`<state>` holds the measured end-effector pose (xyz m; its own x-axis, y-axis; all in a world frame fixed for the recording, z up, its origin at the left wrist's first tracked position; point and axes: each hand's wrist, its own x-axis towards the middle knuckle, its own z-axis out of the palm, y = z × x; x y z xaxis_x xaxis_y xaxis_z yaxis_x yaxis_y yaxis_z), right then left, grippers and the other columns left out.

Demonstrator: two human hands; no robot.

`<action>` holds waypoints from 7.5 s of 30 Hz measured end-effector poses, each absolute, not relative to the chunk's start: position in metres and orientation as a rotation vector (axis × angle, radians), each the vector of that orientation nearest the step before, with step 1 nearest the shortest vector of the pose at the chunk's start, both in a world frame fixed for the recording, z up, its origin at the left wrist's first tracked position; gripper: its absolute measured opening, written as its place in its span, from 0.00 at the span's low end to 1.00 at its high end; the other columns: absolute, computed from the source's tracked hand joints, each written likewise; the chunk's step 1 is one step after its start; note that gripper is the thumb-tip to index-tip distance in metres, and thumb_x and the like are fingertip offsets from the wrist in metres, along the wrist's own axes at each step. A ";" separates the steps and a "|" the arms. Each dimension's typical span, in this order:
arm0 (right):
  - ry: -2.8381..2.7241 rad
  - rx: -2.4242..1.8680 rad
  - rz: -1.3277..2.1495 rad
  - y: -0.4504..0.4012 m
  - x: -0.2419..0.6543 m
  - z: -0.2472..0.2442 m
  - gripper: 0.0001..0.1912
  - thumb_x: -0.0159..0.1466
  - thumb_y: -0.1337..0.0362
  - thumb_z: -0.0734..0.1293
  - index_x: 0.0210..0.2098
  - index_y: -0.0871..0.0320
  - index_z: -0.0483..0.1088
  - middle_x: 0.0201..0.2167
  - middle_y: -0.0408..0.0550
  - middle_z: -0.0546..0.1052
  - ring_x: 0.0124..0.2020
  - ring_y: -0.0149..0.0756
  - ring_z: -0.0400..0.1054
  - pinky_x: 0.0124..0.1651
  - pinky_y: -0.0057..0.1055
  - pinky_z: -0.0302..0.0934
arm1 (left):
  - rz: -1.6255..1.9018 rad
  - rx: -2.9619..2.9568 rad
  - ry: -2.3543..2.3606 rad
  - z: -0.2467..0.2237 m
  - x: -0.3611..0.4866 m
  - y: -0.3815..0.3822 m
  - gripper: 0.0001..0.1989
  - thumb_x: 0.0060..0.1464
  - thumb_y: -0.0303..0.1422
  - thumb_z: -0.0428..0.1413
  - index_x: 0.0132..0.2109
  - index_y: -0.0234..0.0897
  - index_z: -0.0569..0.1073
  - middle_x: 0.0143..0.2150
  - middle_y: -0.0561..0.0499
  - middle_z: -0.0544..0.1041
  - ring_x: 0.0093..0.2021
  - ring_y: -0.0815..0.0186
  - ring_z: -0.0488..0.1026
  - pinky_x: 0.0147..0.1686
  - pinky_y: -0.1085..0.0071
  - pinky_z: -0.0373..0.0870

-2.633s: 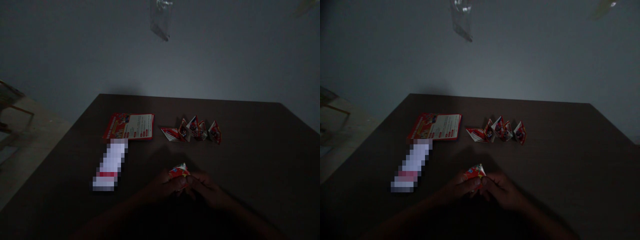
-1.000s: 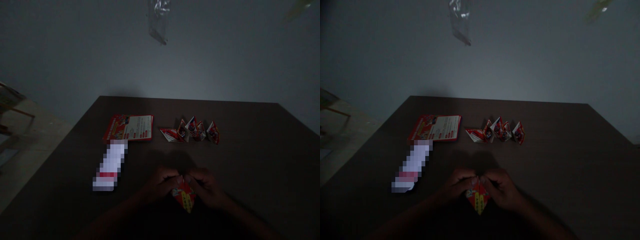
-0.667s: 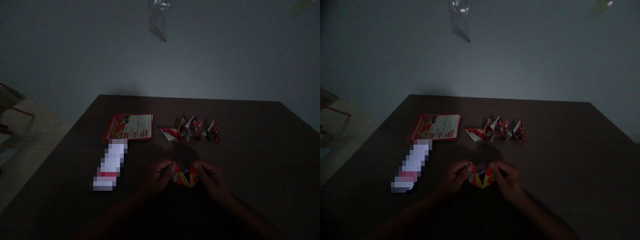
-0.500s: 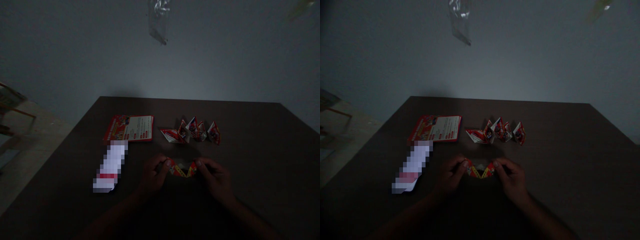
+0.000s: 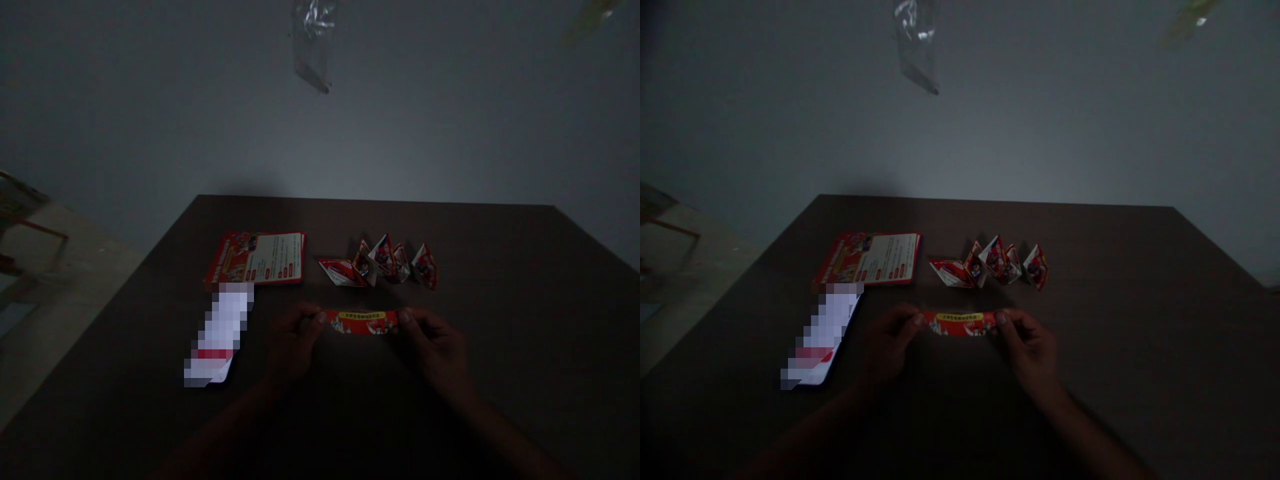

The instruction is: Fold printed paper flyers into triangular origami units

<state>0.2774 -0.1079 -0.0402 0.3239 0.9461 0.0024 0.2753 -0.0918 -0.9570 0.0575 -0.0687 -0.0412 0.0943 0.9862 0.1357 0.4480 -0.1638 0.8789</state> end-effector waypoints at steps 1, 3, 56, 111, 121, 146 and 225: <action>-1.202 -1.623 0.815 -0.107 0.279 -0.042 0.17 0.62 0.53 0.64 0.29 0.60 0.73 0.25 0.49 0.78 0.28 0.38 0.72 0.28 0.28 0.64 | 0.982 1.725 1.436 -0.042 0.057 -0.067 0.09 0.57 0.35 0.50 0.32 0.36 0.70 0.28 0.53 0.72 0.30 0.67 0.70 0.31 0.73 0.65; -1.340 -1.685 0.761 -0.106 0.281 -0.045 0.18 0.64 0.53 0.62 0.31 0.61 0.73 0.27 0.50 0.79 0.28 0.38 0.74 0.28 0.29 0.65 | 0.895 1.796 1.460 -0.043 0.057 -0.064 0.09 0.56 0.34 0.50 0.30 0.36 0.70 0.28 0.53 0.72 0.30 0.66 0.70 0.31 0.72 0.64; -2.014 -1.138 0.895 -0.114 0.273 -0.041 0.06 0.60 0.69 0.65 0.35 0.58 0.75 0.28 0.48 0.77 0.29 0.34 0.70 0.31 0.28 0.62 | 0.558 2.286 0.779 -0.038 0.066 -0.075 0.09 0.55 0.36 0.56 0.38 0.34 0.75 0.34 0.49 0.76 0.35 0.66 0.72 0.34 0.73 0.64; -1.493 -1.281 1.529 -0.111 0.278 -0.039 0.24 0.65 0.48 0.59 0.27 0.61 0.74 0.19 0.45 0.75 0.22 0.30 0.68 0.27 0.24 0.59 | 0.333 1.473 0.947 -0.039 0.067 -0.076 0.22 0.61 0.44 0.44 0.34 0.31 0.72 0.23 0.52 0.73 0.18 0.73 0.66 0.17 0.81 0.60; -1.392 -1.420 1.570 -0.112 0.275 -0.043 0.26 0.61 0.44 0.61 0.23 0.61 0.71 0.12 0.40 0.68 0.11 0.23 0.56 0.15 0.20 0.48 | 0.409 1.540 0.912 -0.034 0.065 -0.072 0.20 0.59 0.42 0.48 0.28 0.32 0.73 0.20 0.55 0.69 0.22 0.73 0.64 0.22 0.80 0.57; -1.122 -1.262 1.757 -0.109 0.258 -0.054 0.24 0.63 0.43 0.59 0.36 0.60 0.69 0.16 0.39 0.70 0.14 0.25 0.60 0.17 0.21 0.54 | 0.711 1.427 0.883 -0.049 0.074 -0.087 0.17 0.53 0.30 0.51 0.50 0.33 0.69 0.31 0.51 0.73 0.25 0.70 0.68 0.26 0.75 0.66; -1.825 -0.997 0.644 -0.118 0.261 -0.032 0.04 0.59 0.72 0.67 0.32 0.58 0.73 0.25 0.45 0.76 0.26 0.30 0.71 0.30 0.22 0.65 | 0.425 1.080 0.637 -0.034 0.066 -0.083 0.24 0.44 0.45 0.64 0.42 0.29 0.76 0.20 0.58 0.64 0.19 0.77 0.56 0.19 0.80 0.52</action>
